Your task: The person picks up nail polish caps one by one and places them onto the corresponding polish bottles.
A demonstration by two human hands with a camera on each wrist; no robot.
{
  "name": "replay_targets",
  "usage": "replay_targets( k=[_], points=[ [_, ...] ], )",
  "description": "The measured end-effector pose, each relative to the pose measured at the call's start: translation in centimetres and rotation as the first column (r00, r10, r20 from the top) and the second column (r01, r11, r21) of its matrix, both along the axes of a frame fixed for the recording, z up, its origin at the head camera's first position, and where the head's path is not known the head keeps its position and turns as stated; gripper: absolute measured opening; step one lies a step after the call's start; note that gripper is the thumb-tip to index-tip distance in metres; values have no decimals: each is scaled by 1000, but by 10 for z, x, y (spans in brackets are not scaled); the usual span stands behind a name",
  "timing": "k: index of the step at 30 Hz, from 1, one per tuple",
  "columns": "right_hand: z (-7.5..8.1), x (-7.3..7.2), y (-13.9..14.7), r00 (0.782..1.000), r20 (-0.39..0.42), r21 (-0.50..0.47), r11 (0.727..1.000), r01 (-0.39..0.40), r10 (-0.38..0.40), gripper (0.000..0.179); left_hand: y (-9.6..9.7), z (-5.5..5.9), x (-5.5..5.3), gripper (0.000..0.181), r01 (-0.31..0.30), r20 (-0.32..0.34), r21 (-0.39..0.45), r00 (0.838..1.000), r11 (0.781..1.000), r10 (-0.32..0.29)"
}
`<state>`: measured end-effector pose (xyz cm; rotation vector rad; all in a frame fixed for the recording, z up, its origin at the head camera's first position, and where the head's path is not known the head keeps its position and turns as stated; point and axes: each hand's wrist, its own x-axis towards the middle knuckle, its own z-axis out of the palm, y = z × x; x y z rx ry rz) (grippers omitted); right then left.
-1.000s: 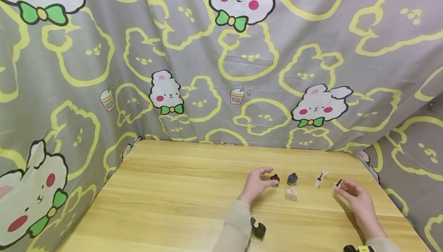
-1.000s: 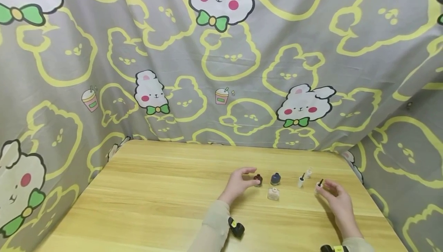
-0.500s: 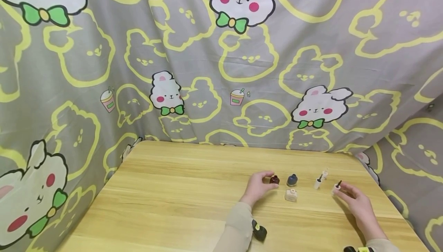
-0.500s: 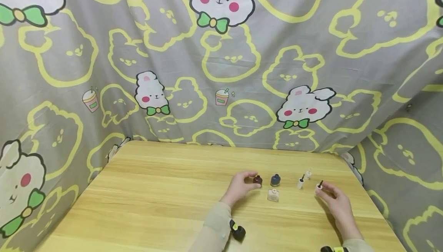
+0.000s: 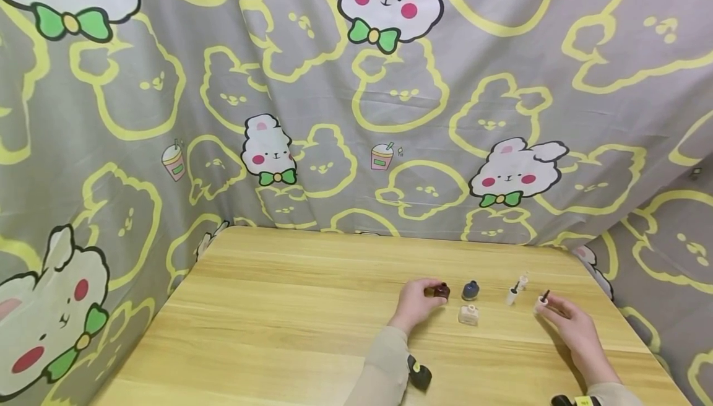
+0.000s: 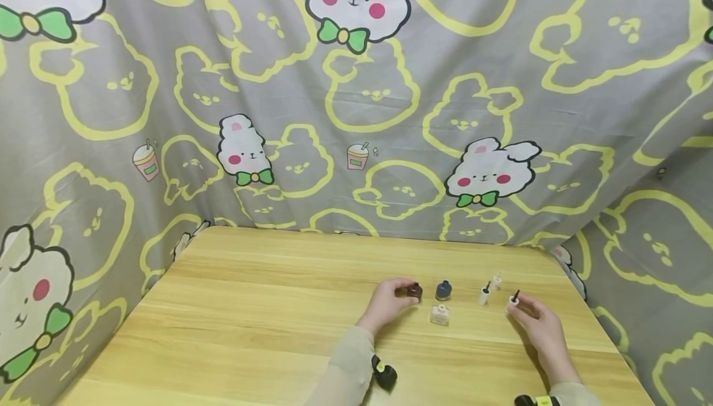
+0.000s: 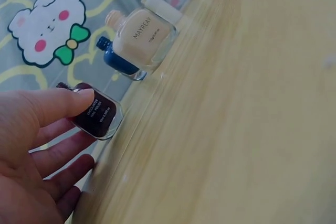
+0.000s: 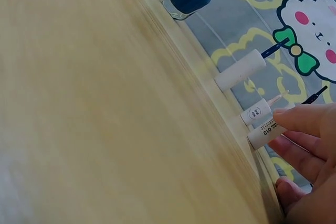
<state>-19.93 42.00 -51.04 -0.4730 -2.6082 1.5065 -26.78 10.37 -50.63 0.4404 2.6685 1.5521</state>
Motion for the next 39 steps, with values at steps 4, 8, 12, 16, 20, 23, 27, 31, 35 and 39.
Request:
replay_targets(
  k=[4,8,12,16,20,23,27,31,35,39],
  points=[
    [0,0,0,1000,4,-11,1000,5,-5,70,1,2,1,32,-10,3,2,1000,1000,10],
    [-1,0,0,1000,-21,-2,1000,12,-12,64,2,2,1,29,-19,3,6,1000,1000,19],
    [-2,0,-1,999,-25,9,1000,20,-20,57,2,2,2,27,-32,10,16,999,999,32],
    [-1,0,0,1000,-9,-14,1000,19,-19,54,2,2,3,25,-38,11,31,999,999,38],
    [1,0,-1,1000,0,-16,1000,16,-16,57,1,2,2,23,-38,14,43,999,998,37],
    [2,0,-1,1000,-8,-6,1000,11,-11,60,1,1,1,23,-39,17,45,999,998,38],
    [3,0,-1,1000,-12,-14,1000,7,-7,60,0,0,1,22,-42,24,53,999,998,41],
    [3,1,0,1000,-4,-15,1000,7,-7,62,1,0,1,22,-44,31,65,999,997,42],
    [3,2,0,1000,-12,-10,1000,6,-6,64,1,1,2,21,-41,31,69,999,997,39],
    [4,4,0,1000,-28,-10,1000,4,-5,55,-1,1,2,22,-38,40,83,999,996,35]
  ],
)
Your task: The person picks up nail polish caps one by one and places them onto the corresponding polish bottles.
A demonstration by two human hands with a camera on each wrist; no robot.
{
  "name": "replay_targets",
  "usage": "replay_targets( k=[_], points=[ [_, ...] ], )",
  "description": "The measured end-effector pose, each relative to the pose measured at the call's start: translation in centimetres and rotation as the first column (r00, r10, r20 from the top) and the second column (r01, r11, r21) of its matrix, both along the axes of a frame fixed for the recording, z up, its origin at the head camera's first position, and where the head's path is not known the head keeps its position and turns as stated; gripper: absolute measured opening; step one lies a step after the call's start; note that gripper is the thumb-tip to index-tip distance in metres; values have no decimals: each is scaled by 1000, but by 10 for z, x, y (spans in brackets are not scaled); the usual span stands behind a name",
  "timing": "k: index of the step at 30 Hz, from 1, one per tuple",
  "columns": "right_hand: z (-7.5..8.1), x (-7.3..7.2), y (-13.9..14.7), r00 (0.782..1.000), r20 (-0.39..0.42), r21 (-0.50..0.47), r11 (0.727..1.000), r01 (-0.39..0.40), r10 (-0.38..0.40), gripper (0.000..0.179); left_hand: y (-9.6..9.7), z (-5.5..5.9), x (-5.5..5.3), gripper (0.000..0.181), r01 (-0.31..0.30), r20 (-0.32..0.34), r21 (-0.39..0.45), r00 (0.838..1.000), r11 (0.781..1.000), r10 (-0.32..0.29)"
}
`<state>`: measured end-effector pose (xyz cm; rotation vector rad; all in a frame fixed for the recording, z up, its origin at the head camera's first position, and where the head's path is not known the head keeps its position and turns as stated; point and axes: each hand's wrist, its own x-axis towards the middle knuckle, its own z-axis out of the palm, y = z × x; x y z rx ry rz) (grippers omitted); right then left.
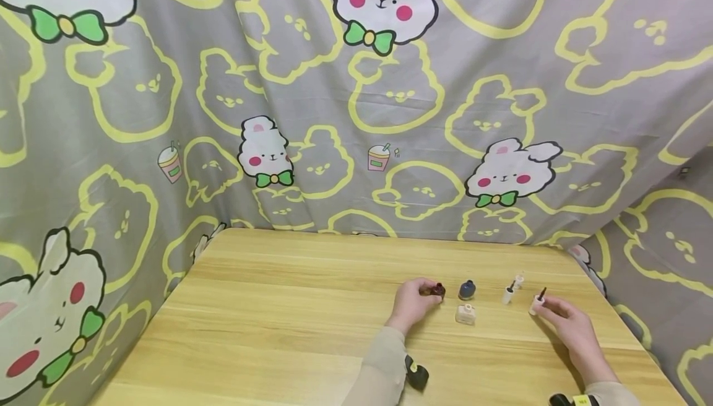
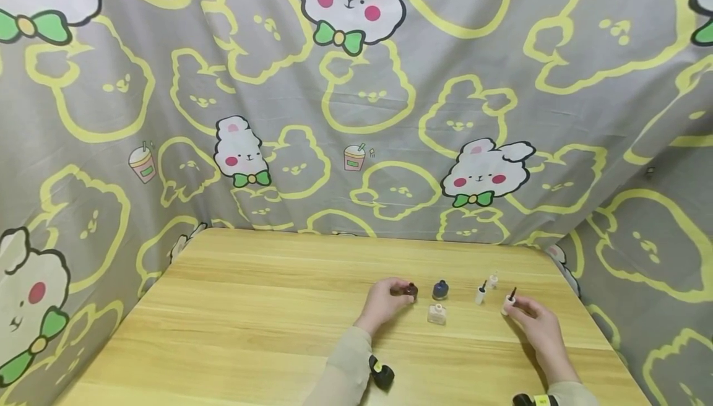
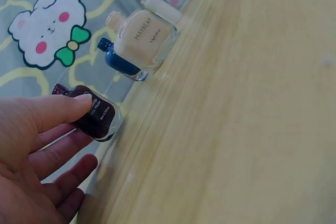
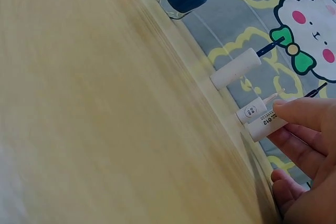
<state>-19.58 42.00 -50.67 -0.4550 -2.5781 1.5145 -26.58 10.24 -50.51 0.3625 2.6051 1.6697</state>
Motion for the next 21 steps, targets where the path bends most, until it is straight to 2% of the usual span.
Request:
replay_targets(
  k=[3,7,14,21],
  points=[
    [2,2,0,1000,-9,-19,1000,-5,5,45,0,0,0,23,-1,5,15,1000,1000,0],
    [5,5,1,1000,-14,-20,1000,1,-1,42,-1,0,0,23,-6,-3,19,1000,1000,6],
    [14,7,1,998,60,-45,999,13,-10,51,-6,4,1,24,-11,-24,3,1000,1000,11],
    [21,12,-6,999,31,6,1000,-8,8,53,-15,14,3,23,3,-26,-16,1000,1000,-3]
  ],
)
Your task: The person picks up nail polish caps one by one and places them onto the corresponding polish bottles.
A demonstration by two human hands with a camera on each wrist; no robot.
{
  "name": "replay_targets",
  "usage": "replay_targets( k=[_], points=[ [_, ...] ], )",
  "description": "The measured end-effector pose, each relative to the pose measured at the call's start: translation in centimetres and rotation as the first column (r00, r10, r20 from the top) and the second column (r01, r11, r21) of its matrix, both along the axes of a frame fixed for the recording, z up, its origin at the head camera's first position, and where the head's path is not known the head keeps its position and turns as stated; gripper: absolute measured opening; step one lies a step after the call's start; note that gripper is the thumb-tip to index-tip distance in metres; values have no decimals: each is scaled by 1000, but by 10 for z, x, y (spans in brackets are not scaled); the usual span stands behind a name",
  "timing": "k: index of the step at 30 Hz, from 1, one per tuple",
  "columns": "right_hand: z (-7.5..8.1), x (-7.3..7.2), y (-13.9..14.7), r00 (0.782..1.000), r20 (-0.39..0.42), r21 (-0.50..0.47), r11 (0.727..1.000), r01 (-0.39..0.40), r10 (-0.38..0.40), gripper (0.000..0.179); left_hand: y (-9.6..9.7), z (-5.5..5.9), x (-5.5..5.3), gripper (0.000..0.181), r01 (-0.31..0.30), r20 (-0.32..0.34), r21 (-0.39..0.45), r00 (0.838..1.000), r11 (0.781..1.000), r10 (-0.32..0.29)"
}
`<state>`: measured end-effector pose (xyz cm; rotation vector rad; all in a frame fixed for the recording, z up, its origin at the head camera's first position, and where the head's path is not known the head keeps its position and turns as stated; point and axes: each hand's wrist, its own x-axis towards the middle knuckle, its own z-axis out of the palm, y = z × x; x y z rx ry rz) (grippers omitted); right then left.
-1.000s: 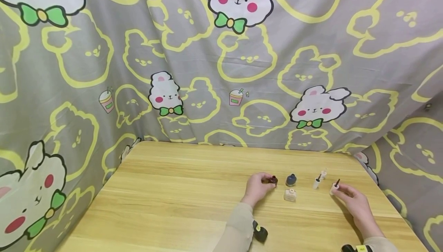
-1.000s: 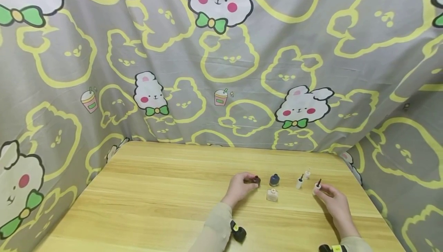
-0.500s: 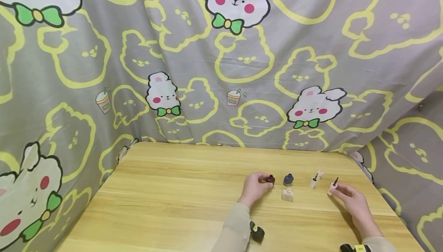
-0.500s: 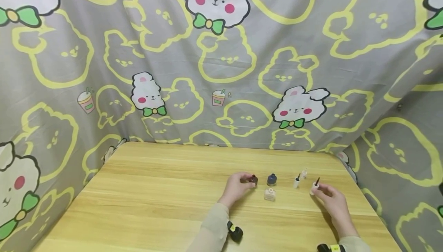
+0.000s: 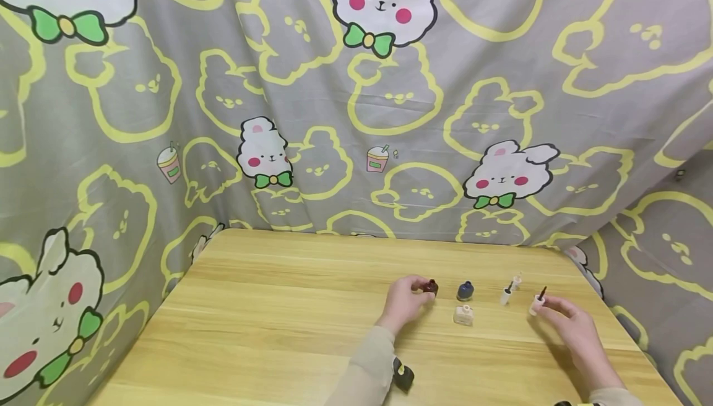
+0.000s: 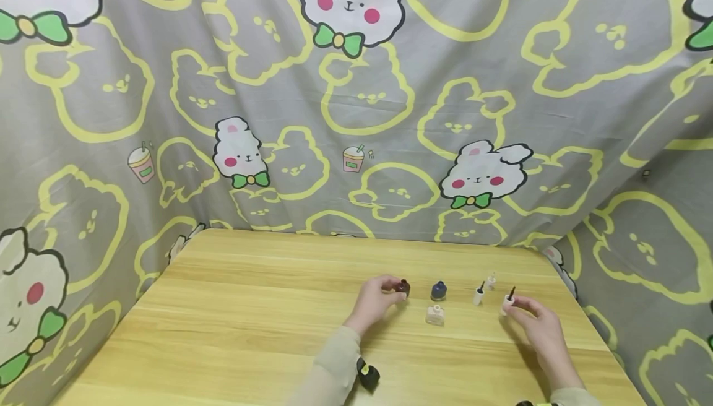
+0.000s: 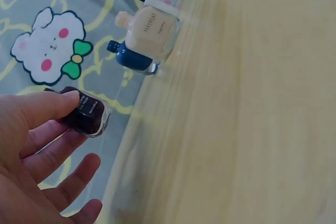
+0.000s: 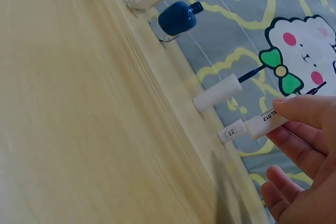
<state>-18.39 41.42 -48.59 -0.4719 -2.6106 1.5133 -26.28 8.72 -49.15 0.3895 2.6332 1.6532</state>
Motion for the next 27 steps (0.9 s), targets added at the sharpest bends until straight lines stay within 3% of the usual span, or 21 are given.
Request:
replay_targets(
  k=[11,22,27],
  points=[
    [9,10,-12,996,-53,75,995,-70,74,57,-14,9,1,23,36,-48,-27,998,999,-37],
    [11,17,-21,986,-86,164,979,-124,140,39,-30,15,7,23,71,-70,-57,995,996,-75],
    [12,18,-27,978,-114,184,971,-151,174,44,-38,16,10,23,89,-87,-75,992,993,-96]
  ],
)
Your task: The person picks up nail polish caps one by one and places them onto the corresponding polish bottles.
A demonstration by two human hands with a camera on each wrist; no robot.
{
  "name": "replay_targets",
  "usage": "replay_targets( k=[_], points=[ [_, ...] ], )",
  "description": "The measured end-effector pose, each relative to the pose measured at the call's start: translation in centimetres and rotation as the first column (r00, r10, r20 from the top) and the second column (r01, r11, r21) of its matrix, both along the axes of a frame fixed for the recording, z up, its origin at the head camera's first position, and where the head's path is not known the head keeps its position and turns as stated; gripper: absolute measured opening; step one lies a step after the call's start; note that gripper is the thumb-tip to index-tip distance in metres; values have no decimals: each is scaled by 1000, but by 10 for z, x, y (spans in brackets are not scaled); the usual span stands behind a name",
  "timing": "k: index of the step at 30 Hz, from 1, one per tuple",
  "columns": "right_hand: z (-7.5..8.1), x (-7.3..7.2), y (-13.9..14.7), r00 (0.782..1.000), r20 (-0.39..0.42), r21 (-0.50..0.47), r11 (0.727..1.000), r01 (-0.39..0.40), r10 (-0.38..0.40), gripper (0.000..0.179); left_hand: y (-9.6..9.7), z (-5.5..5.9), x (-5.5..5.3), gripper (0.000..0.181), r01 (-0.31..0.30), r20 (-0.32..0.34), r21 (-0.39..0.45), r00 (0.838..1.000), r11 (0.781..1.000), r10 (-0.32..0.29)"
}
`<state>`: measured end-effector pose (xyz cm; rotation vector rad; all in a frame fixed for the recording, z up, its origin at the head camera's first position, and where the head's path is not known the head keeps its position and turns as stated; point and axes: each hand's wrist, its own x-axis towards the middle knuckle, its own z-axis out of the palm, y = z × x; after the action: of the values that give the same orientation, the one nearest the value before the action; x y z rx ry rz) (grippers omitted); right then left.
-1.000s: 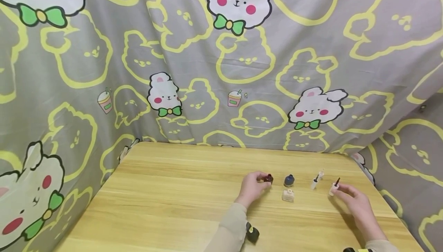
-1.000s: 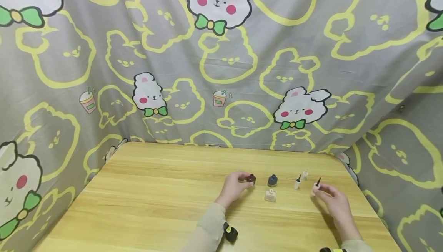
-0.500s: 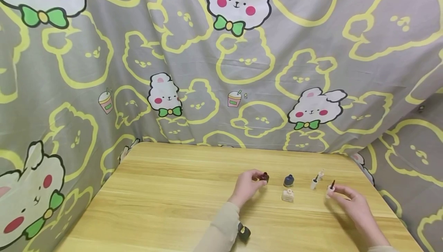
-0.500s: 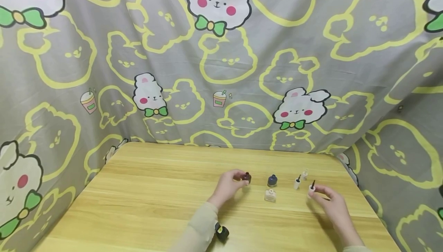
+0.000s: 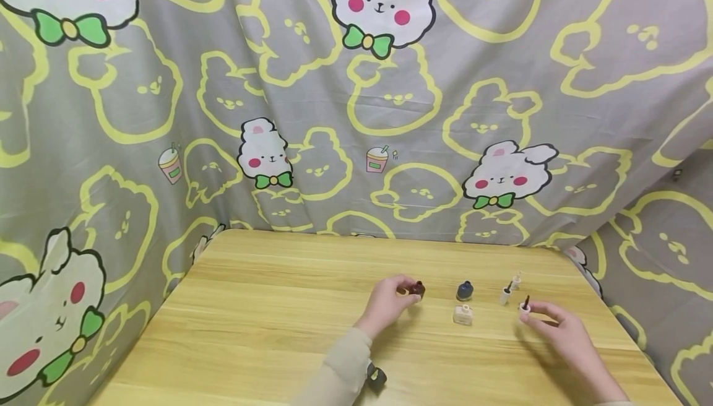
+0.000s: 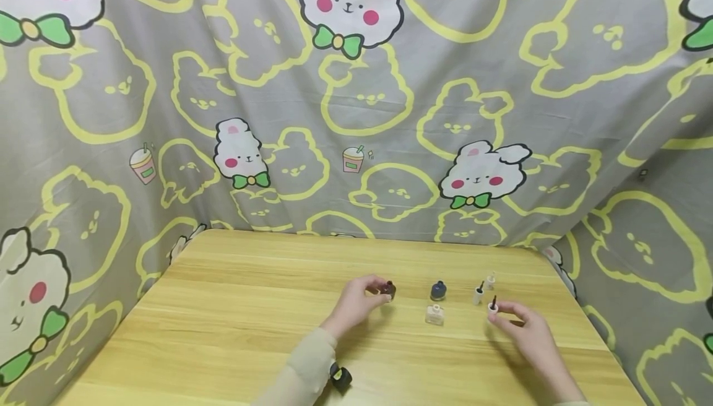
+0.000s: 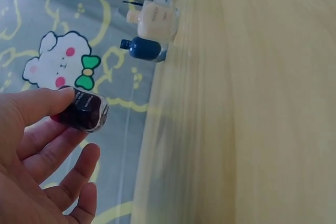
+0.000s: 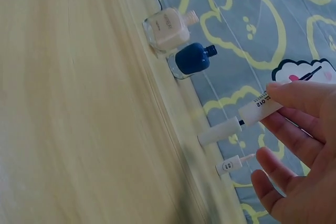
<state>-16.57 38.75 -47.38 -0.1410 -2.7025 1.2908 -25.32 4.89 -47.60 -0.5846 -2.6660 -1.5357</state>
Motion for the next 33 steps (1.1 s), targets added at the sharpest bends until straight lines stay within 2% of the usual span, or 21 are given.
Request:
replay_targets(
  k=[10,15,19,33],
  points=[
    [3,5,-16,998,-54,14,999,-44,44,37,-17,5,3,24,32,6,-19,999,999,-32],
    [6,8,-25,997,-46,12,998,-63,63,35,-26,8,6,25,49,-26,-25,998,998,-50],
    [8,8,-33,998,-20,-16,998,-68,67,35,-33,9,7,25,47,-40,-33,998,998,-48],
    [6,9,-63,988,-84,-121,983,-140,130,30,-50,7,11,25,59,-35,-6,998,998,-59]
  ],
)
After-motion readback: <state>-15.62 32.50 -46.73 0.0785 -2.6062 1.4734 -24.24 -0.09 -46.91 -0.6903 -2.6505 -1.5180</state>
